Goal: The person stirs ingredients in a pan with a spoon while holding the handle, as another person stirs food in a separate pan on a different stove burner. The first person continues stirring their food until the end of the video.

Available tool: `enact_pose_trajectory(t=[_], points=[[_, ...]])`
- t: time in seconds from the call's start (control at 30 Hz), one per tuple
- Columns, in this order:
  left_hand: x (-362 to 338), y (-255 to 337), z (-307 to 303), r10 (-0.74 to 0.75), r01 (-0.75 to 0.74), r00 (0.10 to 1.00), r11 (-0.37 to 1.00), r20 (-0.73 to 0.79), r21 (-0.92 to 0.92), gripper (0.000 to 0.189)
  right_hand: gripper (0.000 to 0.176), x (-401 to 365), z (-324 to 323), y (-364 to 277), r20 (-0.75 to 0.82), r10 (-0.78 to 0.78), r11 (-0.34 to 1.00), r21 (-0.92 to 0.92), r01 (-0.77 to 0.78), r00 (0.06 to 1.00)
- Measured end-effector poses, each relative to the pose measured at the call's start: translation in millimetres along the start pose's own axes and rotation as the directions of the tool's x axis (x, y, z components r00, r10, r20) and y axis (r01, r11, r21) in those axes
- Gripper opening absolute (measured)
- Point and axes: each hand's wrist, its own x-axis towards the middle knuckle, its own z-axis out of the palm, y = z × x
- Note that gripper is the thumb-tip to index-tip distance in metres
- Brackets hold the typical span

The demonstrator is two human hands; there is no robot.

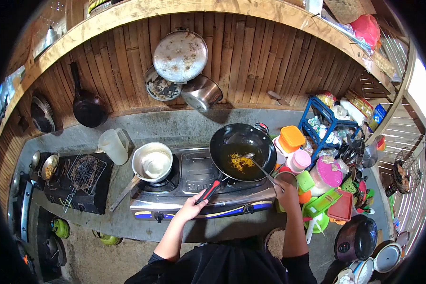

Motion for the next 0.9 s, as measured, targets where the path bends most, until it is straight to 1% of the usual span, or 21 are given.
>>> enact_pose_trajectory(t=[0.03,0.1,0.13,0.2,0.33,0.4,0.43,0.5,0.63,0.7,0.8,0.9], points=[[2.5,-5.4,-0.7,0.001,-0.001,1.0,1.0,0.0,0.0,0.048,0.023,-2.4,-4.8,-1.3,-0.001,-0.001,1.0,0.0,0.001,1.0],[8.9,-21.7,-2.2,0.099,-0.099,0.995,0.995,0.013,0.01,0.048,0.022,-8.6,-16.1,-4.0,0.031,0.021,1.0,0.003,-0.021,0.999],[5.8,-13.3,-0.9,0.098,-0.098,0.995,0.995,0.017,0.009,0.048,0.022,-11.7,-25.3,-10.8,0.029,0.024,1.0,0.002,-0.024,0.999],[-0.6,1.7,0.7,0.001,-0.001,1.0,1.0,-0.009,-0.002,0.047,0.022,-15.3,-42.3,-25.5,0.122,0.14,0.989,-0.067,-0.132,0.983],[2.7,-6.3,0.2,0.044,-0.044,0.999,0.999,-0.01,-0.017,0.047,0.022,-21.0,-56.0,-15.0,0.093,0.106,0.992,-0.077,-0.099,0.99],[2.2,-5.3,0.3,0.021,-0.021,0.999,1.0,-0.025,0.0,0.047,0.02,-25.6,-63.5,-15.8,0.032,0.035,0.995,-0.1,-0.032,0.999],[1.6,-3.5,0.8,0.022,-0.022,0.999,1.0,-0.027,-0.002,0.047,0.02,-27.8,-67.3,-18.6,0.032,0.033,0.995,-0.1,-0.029,0.999],[-0.2,0.5,1.1,-0.043,0.043,0.999,0.999,-0.03,-0.015,0.047,0.02,-31.3,-72.4,-23.5,0.042,0.065,0.993,-0.097,-0.061,0.997],[2.8,-7.8,0.0,-0.019,0.019,0.999,1.0,-0.031,0.003,0.048,0.02,-33.6,-66.8,-16.2,0.085,0.092,0.989,-0.121,-0.081,0.992],[3.6,-9.2,-0.4,0.012,-0.011,1.0,1.0,-0.021,0.022,0.048,0.022,-32.6,-57.1,-9.4,0.071,0.048,0.992,-0.119,-0.039,0.996],[1.6,-4.7,0.1,0.004,-0.003,1.0,1.0,-0.024,0.023,0.048,0.024,-28.9,-45.5,-15.9,0.093,0.061,0.996,-0.074,-0.054,0.994],[2.4,-7.4,0.1,-0.019,0.018,0.999,1.0,-0.026,-0.004,0.048,0.024,-19.5,-21.2,-5.5,0.116,0.047,0.998,-0.056,-0.04,0.992]])
